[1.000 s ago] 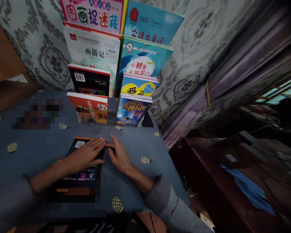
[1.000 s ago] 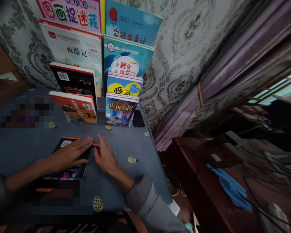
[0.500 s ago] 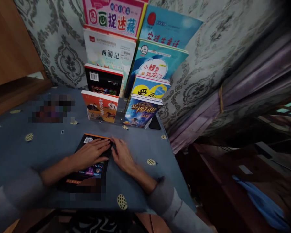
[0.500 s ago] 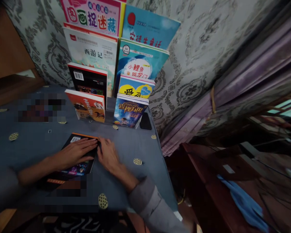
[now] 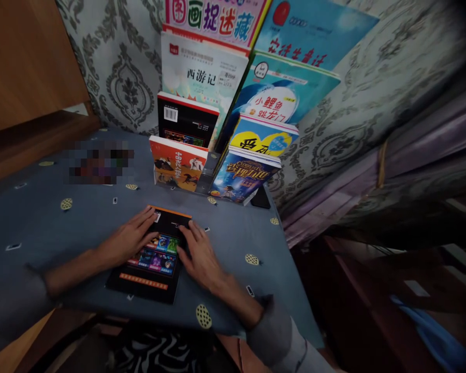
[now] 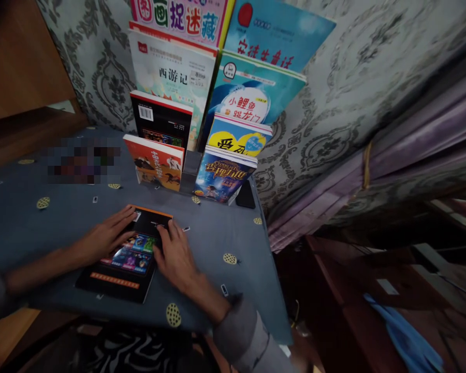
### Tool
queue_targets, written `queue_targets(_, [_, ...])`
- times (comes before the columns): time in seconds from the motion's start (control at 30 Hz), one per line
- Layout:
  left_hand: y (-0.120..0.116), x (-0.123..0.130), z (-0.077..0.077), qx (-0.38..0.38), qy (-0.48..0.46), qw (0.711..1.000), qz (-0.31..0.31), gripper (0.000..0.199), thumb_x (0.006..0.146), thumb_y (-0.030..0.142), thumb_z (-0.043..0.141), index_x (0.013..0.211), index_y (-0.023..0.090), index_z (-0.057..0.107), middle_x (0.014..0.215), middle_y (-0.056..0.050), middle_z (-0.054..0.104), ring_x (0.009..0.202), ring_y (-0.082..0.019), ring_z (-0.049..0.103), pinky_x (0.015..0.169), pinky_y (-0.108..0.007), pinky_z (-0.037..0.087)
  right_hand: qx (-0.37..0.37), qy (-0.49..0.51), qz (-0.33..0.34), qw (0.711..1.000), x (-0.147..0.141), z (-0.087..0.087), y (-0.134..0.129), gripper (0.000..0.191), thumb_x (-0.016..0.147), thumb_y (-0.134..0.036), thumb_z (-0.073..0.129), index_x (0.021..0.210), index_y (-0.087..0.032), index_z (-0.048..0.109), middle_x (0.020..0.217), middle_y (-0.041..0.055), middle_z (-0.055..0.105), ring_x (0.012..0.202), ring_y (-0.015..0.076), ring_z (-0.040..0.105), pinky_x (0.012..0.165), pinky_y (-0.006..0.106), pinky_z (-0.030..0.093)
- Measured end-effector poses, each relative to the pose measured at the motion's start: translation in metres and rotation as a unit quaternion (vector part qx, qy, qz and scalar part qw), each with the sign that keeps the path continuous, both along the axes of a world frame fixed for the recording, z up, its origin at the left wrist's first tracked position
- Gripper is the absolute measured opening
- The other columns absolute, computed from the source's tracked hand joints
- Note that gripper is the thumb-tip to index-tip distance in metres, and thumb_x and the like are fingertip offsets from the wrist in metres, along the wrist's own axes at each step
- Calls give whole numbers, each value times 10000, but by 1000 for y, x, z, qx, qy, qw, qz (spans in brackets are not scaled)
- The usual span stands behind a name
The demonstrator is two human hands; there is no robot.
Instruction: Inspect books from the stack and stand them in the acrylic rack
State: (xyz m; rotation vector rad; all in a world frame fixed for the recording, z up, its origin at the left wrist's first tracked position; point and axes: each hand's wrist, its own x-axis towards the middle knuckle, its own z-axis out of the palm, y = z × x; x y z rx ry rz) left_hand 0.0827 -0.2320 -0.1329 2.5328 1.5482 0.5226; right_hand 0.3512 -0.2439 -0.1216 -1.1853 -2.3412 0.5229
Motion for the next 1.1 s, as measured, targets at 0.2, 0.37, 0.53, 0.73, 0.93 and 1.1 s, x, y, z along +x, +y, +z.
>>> queue_targets(0.2, [14, 18, -4, 15, -14, 1000, -24, 535, 1052, 443, 392, 1456, 122, 531, 1575, -177, 483, 1527, -299, 337, 1201, -533, 389, -4, 5, -14, 1000, 4, -6, 12, 498, 974, -241, 573, 1466, -191, 510, 1581, 207, 418, 1490, 343, 367, 1188, 616, 356])
queue_targets(0.37, [44, 38, 1, 16, -2, 1000, -14, 567, 1056, 451, 376, 1419, 49, 545, 1550, -231, 493, 1508, -316, 370, 1191, -503, 403, 4, -6, -24, 1000, 14, -5, 47, 473, 953, -244, 590, 1414, -141, 563, 1547, 224, 441, 1459, 337, 399, 1187, 570, 368])
queue_targets(0.53, [67, 48, 11, 33, 24, 999, 11, 492, 1041, 395, 379, 1367, 97, 596, 1482, -201, 581, 1437, -304, 489, 1158, -495, 438, 11, -47, -39, 998, 17, 6, 74, 481, 942, -258, 615, 1405, -133, 578, 1518, 226, 493, 1442, 335, 432, 1178, 567, 376])
queue_targets(0.73, [81, 21, 15, 5, -56, 998, -27, 517, 1003, 273, 285, 1439, 165, 543, 1428, -104, 650, 1314, -234, 610, 1119, -432, 477, 56, -84, 14, 995, -22, 16, 71, 400, 989, -227, 579, 1385, -172, 601, 1520, 196, 529, 1483, 321, 399, 1200, 601, 333])
queue_targets(0.93, [92, 9, 14, -52, -156, 986, -28, 558, 980, 313, 293, 1476, 128, 470, 1355, -104, 701, 1263, -230, 647, 1118, -422, 471, 57, -94, 116, 987, -62, 23, 66, 374, 1025, -243, 564, 1386, -150, 595, 1509, 184, 546, 1476, 280, 423, 1220, 534, 339])
queue_targets(1.1, [88, 14, 19, -53, -146, 988, -26, 543, 992, 362, 321, 1463, 138, 473, 1331, -107, 714, 1214, -248, 677, 1069, -421, 507, 53, -94, 172, 979, -62, 18, 38, 375, 1041, -260, 545, 1408, -190, 576, 1530, 118, 544, 1512, 247, 379, 1243, 505, 329])
